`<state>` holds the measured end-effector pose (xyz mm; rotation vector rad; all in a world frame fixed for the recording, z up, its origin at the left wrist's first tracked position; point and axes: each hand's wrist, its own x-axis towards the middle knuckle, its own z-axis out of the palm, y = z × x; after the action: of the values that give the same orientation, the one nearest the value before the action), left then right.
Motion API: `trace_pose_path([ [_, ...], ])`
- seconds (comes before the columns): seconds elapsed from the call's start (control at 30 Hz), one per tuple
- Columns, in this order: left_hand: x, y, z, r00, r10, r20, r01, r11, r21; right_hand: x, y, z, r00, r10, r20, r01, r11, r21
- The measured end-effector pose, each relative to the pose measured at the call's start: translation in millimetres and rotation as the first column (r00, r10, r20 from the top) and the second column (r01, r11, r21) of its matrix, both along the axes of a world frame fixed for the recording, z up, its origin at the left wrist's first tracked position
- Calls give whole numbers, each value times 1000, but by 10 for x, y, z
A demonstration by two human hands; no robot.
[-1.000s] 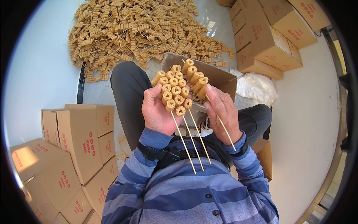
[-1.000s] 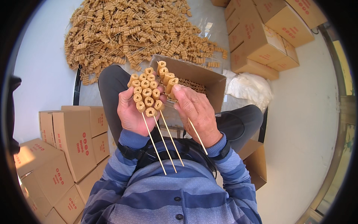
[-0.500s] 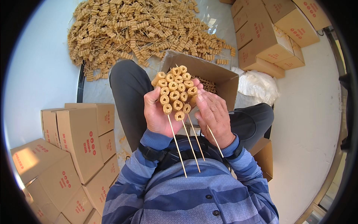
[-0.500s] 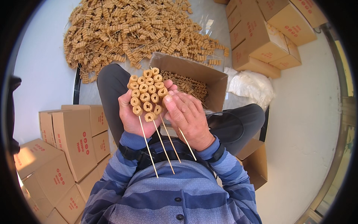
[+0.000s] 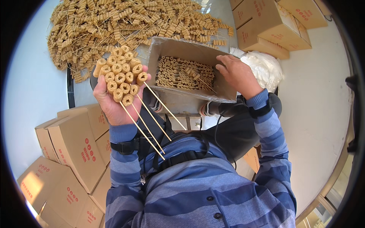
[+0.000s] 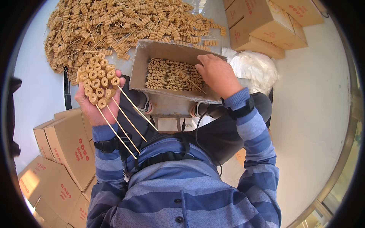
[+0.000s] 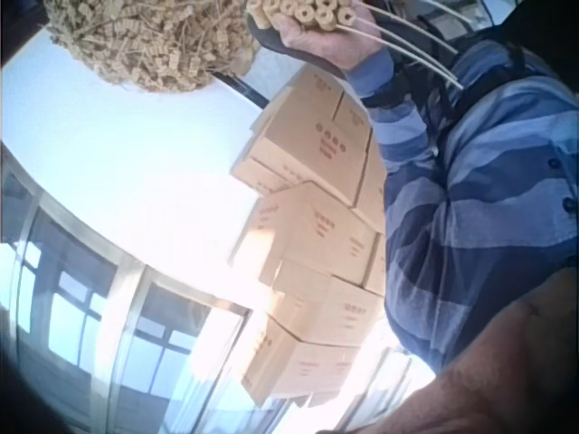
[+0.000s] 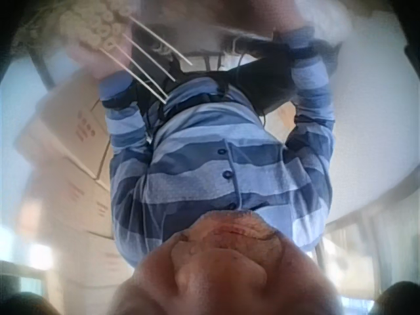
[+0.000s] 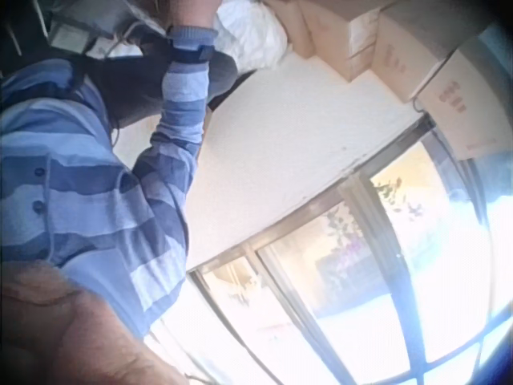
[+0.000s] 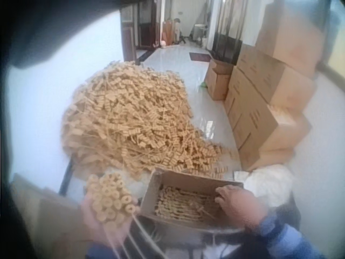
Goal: The person sits on the floor and threads small cylindrical snacks onto wooden skewers. They gather the skewers into bundles and place them into a cardboard box.
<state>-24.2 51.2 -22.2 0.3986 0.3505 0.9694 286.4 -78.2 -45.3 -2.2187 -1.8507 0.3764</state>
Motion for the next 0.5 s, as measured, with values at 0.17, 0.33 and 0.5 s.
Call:
trace_pose_path([
  [0.17, 76, 108, -169, 995, 5, -100, -11, 998, -56, 228, 595, -1054, 984, 179, -13, -136, 692, -709],
  [0.33, 189, 134, -286, 982, -154, -109, 147, 987, -65, 243, 694, -2175, 987, 153, -56, -116, 421, -899],
  [0.5, 262, 252, -359, 976, -190, -109, 173, 973, -154, 303, 362, -2961, 990, -11, -137, -120, 419, -900],
])
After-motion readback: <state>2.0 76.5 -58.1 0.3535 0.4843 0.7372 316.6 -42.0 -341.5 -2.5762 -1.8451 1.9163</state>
